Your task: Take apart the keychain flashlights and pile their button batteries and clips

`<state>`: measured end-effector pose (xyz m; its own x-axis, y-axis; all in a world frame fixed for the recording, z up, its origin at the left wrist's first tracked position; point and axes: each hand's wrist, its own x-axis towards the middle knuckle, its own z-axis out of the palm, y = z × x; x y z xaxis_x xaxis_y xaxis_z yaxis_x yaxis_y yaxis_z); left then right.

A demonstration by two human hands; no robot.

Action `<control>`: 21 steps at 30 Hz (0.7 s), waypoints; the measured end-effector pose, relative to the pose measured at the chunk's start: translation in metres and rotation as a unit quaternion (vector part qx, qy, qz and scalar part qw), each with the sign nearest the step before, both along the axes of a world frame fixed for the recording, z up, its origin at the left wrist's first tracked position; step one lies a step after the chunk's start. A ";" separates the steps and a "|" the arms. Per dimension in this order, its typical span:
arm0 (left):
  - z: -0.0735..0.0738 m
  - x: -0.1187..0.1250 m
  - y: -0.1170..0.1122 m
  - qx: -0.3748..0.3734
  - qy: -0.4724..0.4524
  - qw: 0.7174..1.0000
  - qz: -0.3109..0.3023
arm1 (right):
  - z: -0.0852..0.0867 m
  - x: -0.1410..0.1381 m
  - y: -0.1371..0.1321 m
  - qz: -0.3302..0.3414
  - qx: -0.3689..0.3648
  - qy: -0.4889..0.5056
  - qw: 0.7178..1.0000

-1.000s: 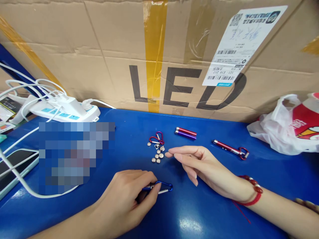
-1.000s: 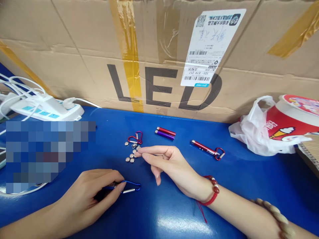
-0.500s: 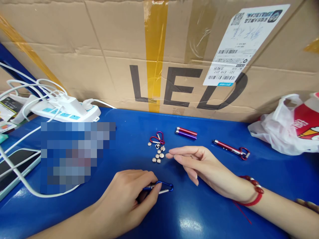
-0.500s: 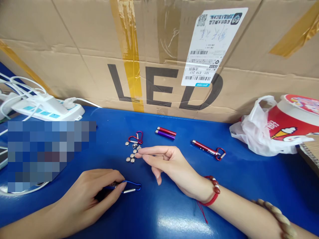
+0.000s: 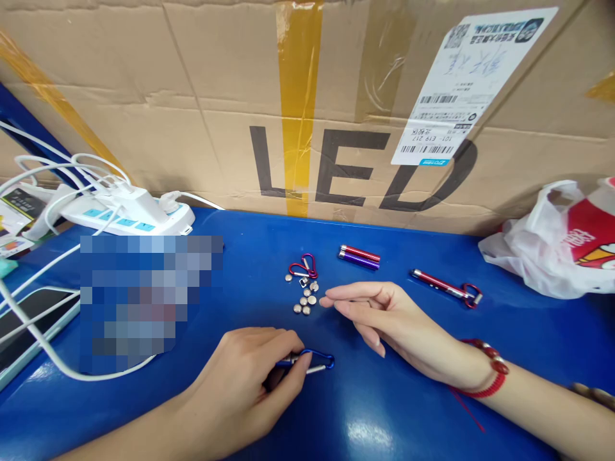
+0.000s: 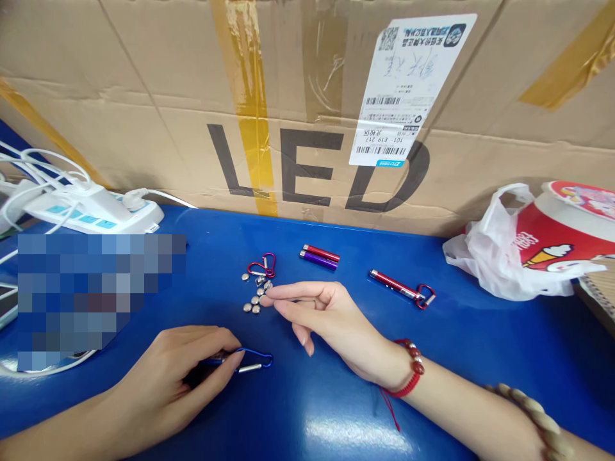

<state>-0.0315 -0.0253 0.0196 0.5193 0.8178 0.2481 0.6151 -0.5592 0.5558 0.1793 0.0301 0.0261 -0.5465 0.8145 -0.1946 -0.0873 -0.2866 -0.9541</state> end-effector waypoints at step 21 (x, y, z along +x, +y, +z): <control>0.009 0.000 -0.001 -0.008 -0.041 0.999 0.024 | 0.002 -0.005 -0.012 0.086 0.214 -0.139 0.963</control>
<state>-0.0314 -0.0261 0.0287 0.4582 0.8456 0.2739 0.5931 -0.5204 0.6144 0.1740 0.0179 0.0284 -0.6554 0.7550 -0.0193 0.2013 0.1499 -0.9680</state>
